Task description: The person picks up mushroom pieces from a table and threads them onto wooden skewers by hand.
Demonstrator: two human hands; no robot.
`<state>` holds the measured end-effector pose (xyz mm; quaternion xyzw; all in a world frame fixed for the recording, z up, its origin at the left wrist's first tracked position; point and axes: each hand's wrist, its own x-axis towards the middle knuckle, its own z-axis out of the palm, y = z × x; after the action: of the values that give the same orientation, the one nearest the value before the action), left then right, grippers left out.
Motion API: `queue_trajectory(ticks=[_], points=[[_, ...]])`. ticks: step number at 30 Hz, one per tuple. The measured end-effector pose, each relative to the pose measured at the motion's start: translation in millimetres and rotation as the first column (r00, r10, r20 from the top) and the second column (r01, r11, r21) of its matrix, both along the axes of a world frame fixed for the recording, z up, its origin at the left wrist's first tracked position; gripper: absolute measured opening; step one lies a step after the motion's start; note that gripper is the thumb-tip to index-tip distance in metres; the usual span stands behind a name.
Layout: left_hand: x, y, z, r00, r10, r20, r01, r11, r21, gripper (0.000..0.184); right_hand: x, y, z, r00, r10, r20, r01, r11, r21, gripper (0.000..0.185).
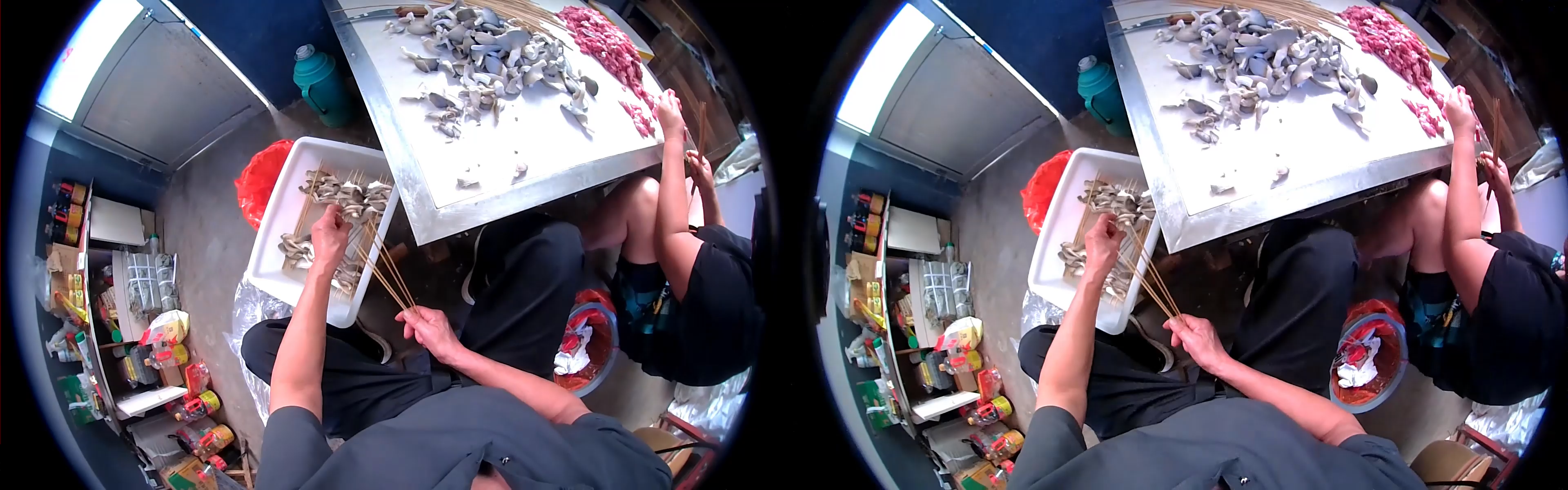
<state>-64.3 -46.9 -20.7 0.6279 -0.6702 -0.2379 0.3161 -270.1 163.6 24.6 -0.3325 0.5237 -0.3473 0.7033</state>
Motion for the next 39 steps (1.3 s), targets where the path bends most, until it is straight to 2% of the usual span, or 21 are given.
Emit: queue_trajectory(ticks=[2,5,7,9,13,15,16,17,19,20,21,23,25,27,29,30,33,34,36,37,39], points=[[5.2,-4.1,-22.5,0.999,-0.037,0.035,0.038,0.999,-0.033,0.023,-0.8,-0.4,-1.4,0.999,0.016,-0.037,-0.016,1.0,-0.008,0.036],[-3.6,-5.2,-13.3,0.983,-0.088,0.16,0.093,0.995,-0.022,0.017,-2.9,0.9,-2.6,0.997,0.024,-0.075,-0.027,0.998,-0.048,0.034],[-5.1,-6.3,-13.4,0.977,-0.105,0.186,0.113,0.993,-0.03,0.012,-4.0,0.4,-3.2,0.997,0.02,-0.073,-0.026,0.997,-0.075,0.035],[-4.4,-7.8,-12.1,0.967,-0.125,0.22,0.122,0.992,0.027,0.014,-3.4,-0.6,-3.0,0.997,0.033,-0.074,-0.04,0.995,-0.089,0.036],[-0.8,-3.6,1.1,0.935,-0.14,0.327,0.141,0.99,0.019,0.022,-7.7,3.8,9.6,0.993,0.018,-0.12,-0.041,0.98,-0.194,0.03],[5.2,2.8,21.2,0.905,-0.202,0.374,0.187,0.979,0.076,0.037,-14.7,5.8,24.4,0.994,-0.011,-0.11,-0.013,0.976,-0.216,0.027],[9.1,0.9,21.2,0.909,-0.151,0.389,0.168,0.986,-0.01,0.041,-18.1,6.5,28.9,0.994,-0.029,-0.101,0.006,0.975,-0.223,0.025],[8.7,-4.2,24.9,0.906,-0.157,0.394,0.18,0.983,-0.022,0.041,-20.9,7.1,28.9,0.994,-0.042,-0.098,0.018,0.972,-0.236,0.025],[0.3,-5.0,61.2,0.991,-0.021,0.131,0.034,0.995,-0.096,0.034,-24.7,11.1,26.7,0.99,-0.071,-0.123,0.034,0.959,-0.282,0.023],[-6.7,-5.5,81.5,1.0,-0.008,-0.001,0.008,0.993,-0.122,0.026,-26.6,13.9,27.5,0.99,-0.082,-0.118,0.045,0.955,-0.292,0.023],[-12.9,-9.1,97.9,0.999,-0.027,-0.037,0.019,0.976,-0.218,0.023,-29.3,17.3,29.8,0.991,-0.083,-0.104,0.05,0.957,-0.286,0.022],[-28.8,-13.5,136.2,0.985,-0.085,-0.153,0.045,0.968,-0.248,0.02,-34.5,24.1,34.1,0.991,-0.101,-0.089,0.072,0.954,-0.291,0.021],[-42.9,-25.4,156.9,0.971,-0.122,-0.207,0.064,0.962,-0.266,0.019,-40.4,32.3,35.8,0.998,-0.007,-0.063,-0.006,0.98,-0.201,0.019],[-65.5,-32.4,176.1,0.935,-0.184,-0.303,0.097,0.956,-0.278,0.018,-42.0,38.8,25.2,0.999,0.024,0.029,-0.02,0.992,-0.121,0.02],[-92.3,-38.2,198.1,0.913,-0.234,-0.333,0.147,0.953,-0.266,0.018,-45.8,40.1,13.2,0.957,-0.021,0.288,0.002,0.998,0.064,0.019],[-104.6,-43.6,204.5,0.893,-0.265,-0.364,0.182,0.952,-0.245,0.018,-44.1,39.3,9.5,0.957,-0.027,0.29,0.01,0.998,0.06,0.019],[-138.5,-77.8,207.4,0.881,-0.37,-0.296,0.275,0.908,-0.317,0.017,-39.2,35.1,2.7,0.972,0.007,0.234,-0.005,1.0,-0.01,0.017],[-149.7,-89.3,210.8,0.88,-0.374,-0.292,0.28,0.906,-0.318,0.017,-38.4,34.0,2.4,0.99,0.016,0.143,-0.009,0.999,-0.054,0.017],[-171.8,-112.8,217.6,0.899,-0.428,-0.098,0.358,0.844,-0.4,0.014,-40.8,28.2,8.3,0.999,0.03,-0.017,-0.032,0.995,-0.093,0.018],[-181.5,-123.5,220.3,0.898,-0.429,-0.095,0.361,0.843,-0.399,0.014,-42.3,26.8,12.5,0.999,0.029,-0.013,-0.03,0.995,-0.093,0.018],[-199.8,-143.6,224.1,0.9,-0.412,0.141,0.423,0.745,-0.516,0.021,-45.1,24.6,18.4,0.999,-0.003,-0.038,0.0,0.997,-0.071,0.019]])
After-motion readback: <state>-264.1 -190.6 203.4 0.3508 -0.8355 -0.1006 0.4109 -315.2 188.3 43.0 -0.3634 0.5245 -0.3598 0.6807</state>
